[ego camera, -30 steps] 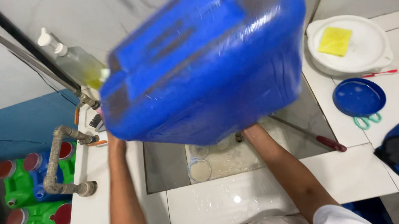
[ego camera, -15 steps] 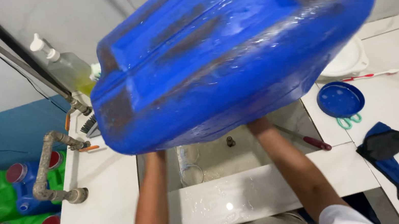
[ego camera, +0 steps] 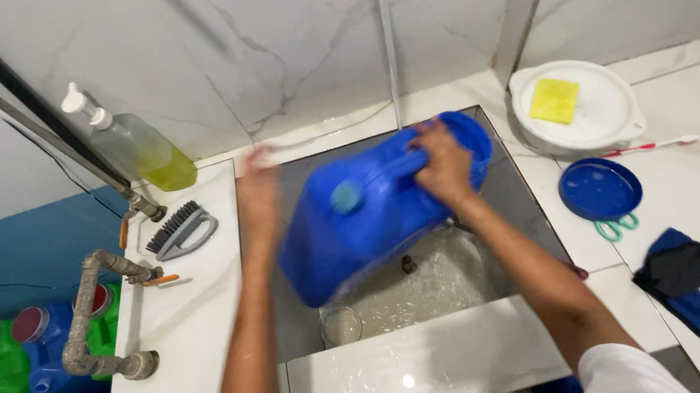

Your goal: The person cleans a blue water jug by removing the cap, rinsing the exterior and interior with water, scrubbing with a sponge, and refilling the jug. They then apply a heat gun to a label on the cap and wipe the jug with a cloth.

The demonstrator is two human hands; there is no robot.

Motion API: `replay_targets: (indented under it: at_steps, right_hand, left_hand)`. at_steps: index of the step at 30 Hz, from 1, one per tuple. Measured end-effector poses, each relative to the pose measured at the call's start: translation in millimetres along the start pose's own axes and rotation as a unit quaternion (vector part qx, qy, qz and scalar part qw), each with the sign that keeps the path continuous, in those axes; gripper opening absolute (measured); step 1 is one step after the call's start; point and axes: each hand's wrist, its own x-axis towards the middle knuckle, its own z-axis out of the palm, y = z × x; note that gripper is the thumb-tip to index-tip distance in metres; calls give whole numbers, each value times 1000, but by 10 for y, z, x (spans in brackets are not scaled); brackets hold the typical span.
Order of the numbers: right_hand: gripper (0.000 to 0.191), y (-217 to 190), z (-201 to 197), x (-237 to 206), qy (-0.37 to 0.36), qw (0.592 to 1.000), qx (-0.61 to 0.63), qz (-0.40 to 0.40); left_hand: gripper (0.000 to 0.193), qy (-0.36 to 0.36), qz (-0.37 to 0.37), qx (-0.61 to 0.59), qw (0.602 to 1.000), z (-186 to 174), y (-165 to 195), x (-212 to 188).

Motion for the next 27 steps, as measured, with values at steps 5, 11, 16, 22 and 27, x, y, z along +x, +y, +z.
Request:
replay_targets:
  at_steps: [5, 11, 16, 22, 27]
  right_hand:
    - [19, -450, 575, -217, -95, 979, -137, -119]
    - [41, -82, 331, 549, -361, 927, -73, -69]
    - [24, -133, 176, 1297, -372, 818, 297, 322]
    - [27, -290, -18, 1451, -337, 722, 456, 396]
    - [20, -261, -113, 1495, -391, 766, 383, 339]
  left_hand:
    - [38, -196, 84, 427, 879, 1367, -138, -585]
    - [35, -201, 139, 479, 843, 1661, -369, -525]
    - [54, -128, 156, 458, 866, 2041, -271, -431]
    - [51, -99, 192, 422, 881, 2349, -304, -461]
    - [42, -121, 228, 441, 860, 2231, -426, -231]
